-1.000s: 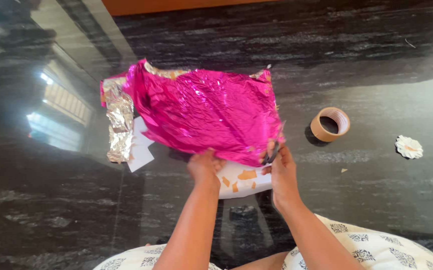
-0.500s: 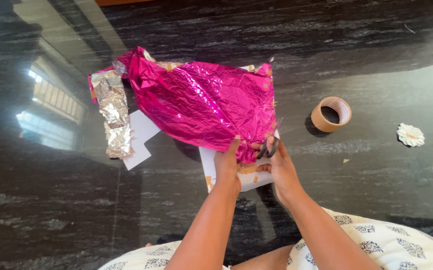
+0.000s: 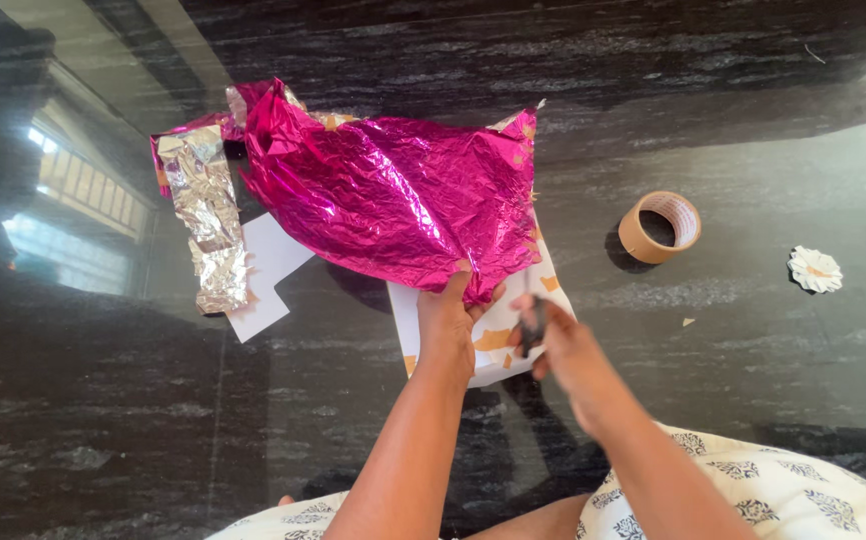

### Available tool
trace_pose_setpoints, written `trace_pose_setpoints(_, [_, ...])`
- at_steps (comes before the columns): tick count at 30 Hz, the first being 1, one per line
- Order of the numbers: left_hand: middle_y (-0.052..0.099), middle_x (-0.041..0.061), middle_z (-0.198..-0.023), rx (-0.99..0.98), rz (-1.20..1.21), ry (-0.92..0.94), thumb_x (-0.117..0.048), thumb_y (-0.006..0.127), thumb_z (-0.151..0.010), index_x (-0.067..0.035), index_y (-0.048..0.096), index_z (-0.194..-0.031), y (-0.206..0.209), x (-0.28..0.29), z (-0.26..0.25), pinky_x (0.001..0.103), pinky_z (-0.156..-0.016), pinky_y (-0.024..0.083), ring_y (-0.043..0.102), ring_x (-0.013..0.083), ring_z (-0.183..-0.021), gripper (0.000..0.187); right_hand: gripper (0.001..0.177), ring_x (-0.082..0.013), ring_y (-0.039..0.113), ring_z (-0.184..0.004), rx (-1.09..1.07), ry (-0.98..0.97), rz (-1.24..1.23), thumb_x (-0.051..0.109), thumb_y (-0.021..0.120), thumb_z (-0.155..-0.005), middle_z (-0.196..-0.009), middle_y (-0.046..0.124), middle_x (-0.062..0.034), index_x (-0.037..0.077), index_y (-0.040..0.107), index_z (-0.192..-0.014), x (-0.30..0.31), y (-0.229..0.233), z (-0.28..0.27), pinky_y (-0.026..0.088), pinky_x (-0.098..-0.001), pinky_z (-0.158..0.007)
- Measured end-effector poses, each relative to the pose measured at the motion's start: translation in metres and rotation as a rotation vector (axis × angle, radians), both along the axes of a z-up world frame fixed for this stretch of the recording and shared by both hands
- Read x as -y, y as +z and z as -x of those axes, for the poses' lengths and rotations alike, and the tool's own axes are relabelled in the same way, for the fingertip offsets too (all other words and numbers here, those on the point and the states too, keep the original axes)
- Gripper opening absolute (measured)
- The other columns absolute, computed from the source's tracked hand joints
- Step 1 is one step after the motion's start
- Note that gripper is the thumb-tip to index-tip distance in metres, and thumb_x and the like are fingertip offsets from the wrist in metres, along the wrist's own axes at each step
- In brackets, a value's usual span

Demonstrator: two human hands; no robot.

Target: The person wraps a white box with shiny pink foil wrapping paper at a dark counter. They press tape onto the box, lay the foil over it, cut the foil to size with scissors, fold and press the paper edges around the box, and tear off and apply pieces of brown tape to secure the wrapping.

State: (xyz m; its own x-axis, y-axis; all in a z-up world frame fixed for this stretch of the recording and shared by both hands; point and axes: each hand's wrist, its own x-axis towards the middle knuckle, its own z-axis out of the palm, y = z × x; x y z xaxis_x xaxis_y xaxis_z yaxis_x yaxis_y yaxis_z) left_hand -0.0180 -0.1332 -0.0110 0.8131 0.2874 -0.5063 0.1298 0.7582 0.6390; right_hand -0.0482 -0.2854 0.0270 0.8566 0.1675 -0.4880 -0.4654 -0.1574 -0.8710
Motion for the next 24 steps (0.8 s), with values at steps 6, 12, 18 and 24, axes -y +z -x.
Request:
trace_pose_setpoints(6, [0.067, 0.016, -0.116, 0.016, 0.008, 0.045, 0.0, 0.063, -0.088, 0.003, 0.055, -0.125, 0.001, -0.002, 0.0, 0.042, -0.083, 0.066, 0.072, 0.0292, -0.097, 0.038, 0.052, -0.0092, 0.058, -0.079, -0.07, 0.05, -0.066, 0.057, 0.055, -0.093, -0.084, 0.063, 0.0012, 0.012, 0.066, -0.118, -0.014, -0.012, 0.016, 0.042, -0.0266, -0.064])
trace_pose_setpoints(12, [0.069, 0.011, -0.113, -0.056, -0.033, 0.048, 0.005, 0.067, -0.084, -0.001, 0.059, -0.122, 0.0, -0.003, -0.002, 0.039, -0.084, 0.063, 0.072, 0.0242, -0.097, 0.039, 0.058, -0.0096, 0.057, -0.078, -0.105, 0.047, -0.06, 0.061, 0.054, -0.091, -0.083, 0.062, 0.0017, 0.013, 0.068, -0.119, -0.015, -0.008, 0.017, 0.041, -0.0265, -0.063])
trace_pose_setpoints(18, [0.069, 0.01, -0.11, -0.098, -0.118, 0.021, 0.003, 0.067, -0.084, -0.002, 0.06, -0.118, 0.008, 0.002, 0.002, 0.039, -0.081, 0.06, 0.071, 0.0229, -0.094, 0.036, 0.061, -0.0098, 0.057, -0.078, 0.013, 0.005, -0.124, 0.063, 0.055, -0.09, -0.083, 0.064, 0.0002, 0.011, 0.067, -0.119, -0.018, -0.013, 0.007, 0.043, -0.0271, -0.065])
trace_pose_setpoints(24, [0.07, 0.011, -0.107, -0.054, -0.118, -0.002, 0.001, 0.067, -0.084, 0.0, 0.061, -0.116, 0.02, 0.003, 0.005, 0.041, -0.084, 0.061, 0.072, 0.0241, -0.092, 0.032, 0.06, -0.0103, 0.058, -0.075, 0.028, -0.01, -0.17, 0.062, 0.058, -0.09, -0.084, 0.065, 0.0005, 0.01, 0.067, -0.117, -0.018, -0.02, 0.0, 0.045, -0.0276, -0.065])
